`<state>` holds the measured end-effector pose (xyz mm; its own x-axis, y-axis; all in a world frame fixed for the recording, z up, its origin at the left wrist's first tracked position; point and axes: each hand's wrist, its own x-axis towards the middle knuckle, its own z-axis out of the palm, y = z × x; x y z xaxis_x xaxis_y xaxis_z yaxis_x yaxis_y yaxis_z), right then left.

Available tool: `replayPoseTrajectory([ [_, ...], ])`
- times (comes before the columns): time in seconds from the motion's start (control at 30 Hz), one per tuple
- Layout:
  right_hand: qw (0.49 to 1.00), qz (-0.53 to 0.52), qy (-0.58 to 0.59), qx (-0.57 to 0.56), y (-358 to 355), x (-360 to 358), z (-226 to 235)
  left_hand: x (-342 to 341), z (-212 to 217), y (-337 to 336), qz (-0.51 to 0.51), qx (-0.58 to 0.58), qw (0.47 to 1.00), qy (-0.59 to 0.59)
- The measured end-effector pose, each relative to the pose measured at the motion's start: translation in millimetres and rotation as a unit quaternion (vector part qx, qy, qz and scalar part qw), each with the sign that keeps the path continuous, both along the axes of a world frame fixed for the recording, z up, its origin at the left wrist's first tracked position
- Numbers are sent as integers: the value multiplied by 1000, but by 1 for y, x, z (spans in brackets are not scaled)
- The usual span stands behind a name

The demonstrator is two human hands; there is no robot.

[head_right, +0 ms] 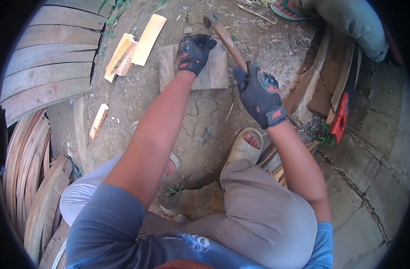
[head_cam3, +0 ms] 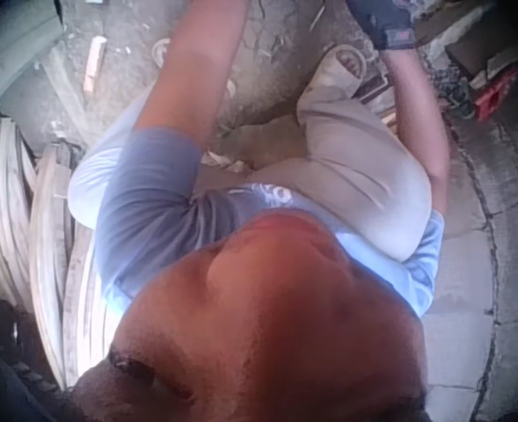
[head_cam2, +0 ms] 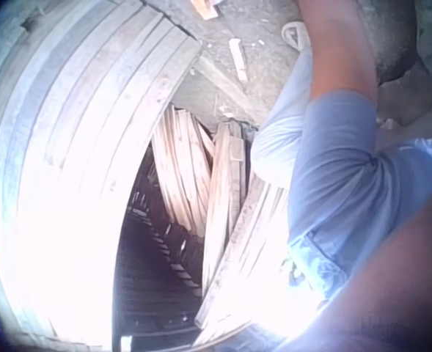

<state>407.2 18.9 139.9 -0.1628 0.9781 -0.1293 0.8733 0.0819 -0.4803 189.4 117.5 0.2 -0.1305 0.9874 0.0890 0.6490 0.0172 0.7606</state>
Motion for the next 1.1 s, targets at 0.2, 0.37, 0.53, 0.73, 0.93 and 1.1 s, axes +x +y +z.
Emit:
replayPoseTrajectory([
  [0.2,999,19,-30,-42,6,1,-29,4,1,3,-6,-7,1000,20],
  [0.37,1000,-11,18,2,-2,-7,-9,-2,-9,2,2,10,999,30],
  [0.53,999,28,-24,-30,9,1,-23,1,-4,7,-23,-2,999,47],
  [0.73,1000,-19,13,13,-3,-8,5,-16,33,-15,-41,-25,996,69],
  [0.93,1000,8,-5,-20,-7,-2,-42,-53,-2,-72,51,-22,951,305],
  [1.1,998,-46,29,28,-10,-13,4,-56,-6,-86,26,-34,948,314],
])
